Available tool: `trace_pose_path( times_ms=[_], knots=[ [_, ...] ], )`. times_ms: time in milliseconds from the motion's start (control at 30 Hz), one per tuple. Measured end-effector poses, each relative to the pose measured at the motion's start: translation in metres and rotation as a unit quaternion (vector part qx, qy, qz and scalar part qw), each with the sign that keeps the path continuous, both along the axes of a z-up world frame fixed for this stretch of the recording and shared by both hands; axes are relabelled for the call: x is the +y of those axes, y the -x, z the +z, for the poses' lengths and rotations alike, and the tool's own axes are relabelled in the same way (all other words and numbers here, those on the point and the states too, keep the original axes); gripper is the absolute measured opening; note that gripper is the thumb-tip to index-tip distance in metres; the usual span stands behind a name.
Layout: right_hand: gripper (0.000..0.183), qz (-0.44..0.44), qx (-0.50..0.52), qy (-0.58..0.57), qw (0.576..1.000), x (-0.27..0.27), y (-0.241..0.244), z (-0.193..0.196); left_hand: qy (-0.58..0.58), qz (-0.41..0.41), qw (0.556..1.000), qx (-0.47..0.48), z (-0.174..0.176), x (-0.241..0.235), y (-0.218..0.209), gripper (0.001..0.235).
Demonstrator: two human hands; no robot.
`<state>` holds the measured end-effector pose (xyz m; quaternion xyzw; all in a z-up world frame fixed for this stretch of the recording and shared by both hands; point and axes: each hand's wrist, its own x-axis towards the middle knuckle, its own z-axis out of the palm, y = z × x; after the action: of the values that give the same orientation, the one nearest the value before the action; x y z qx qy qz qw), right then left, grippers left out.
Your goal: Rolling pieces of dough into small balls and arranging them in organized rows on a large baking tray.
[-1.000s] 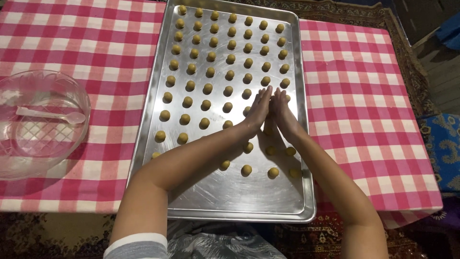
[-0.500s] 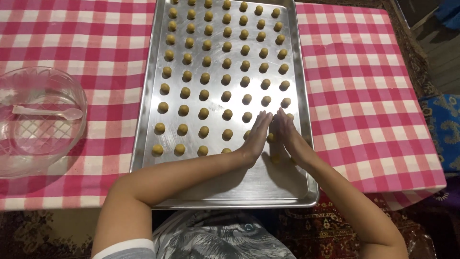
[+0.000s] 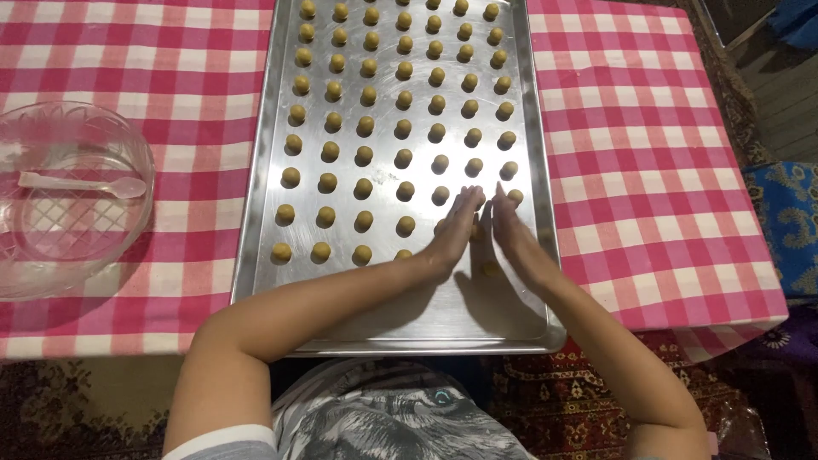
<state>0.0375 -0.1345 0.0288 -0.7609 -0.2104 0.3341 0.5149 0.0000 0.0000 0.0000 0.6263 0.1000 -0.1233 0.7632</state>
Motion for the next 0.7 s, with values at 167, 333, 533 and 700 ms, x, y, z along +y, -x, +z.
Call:
trace_pose_path(
  times_ms=[167, 333, 533, 700],
  knots=[
    [0.059, -0.007, -0.437, 0.061, 0.898, -0.052, -0.018, -0.036, -0.195, -0.036, 0.958, -0.205, -0.015, 0.039, -0.014, 0.054],
    [0.042, 0.077, -0.543, 0.224, 0.806, -0.072, -0.003, -0.057, -0.476, -0.145, 0.813, -0.304, -0.023, 0.068, -0.006, 0.032],
    [0.047, 0.141, -0.547, 0.263, 0.782, -0.073, 0.000, -0.076, -0.614, -0.141, 0.680, -0.375, -0.046, 0.058, 0.001, 0.020],
    [0.028, 0.136, -0.557, 0.239, 0.784, -0.070, -0.002, -0.080, -0.610, -0.132, 0.653, -0.428, -0.047, 0.049, 0.013, 0.024]
  ],
)
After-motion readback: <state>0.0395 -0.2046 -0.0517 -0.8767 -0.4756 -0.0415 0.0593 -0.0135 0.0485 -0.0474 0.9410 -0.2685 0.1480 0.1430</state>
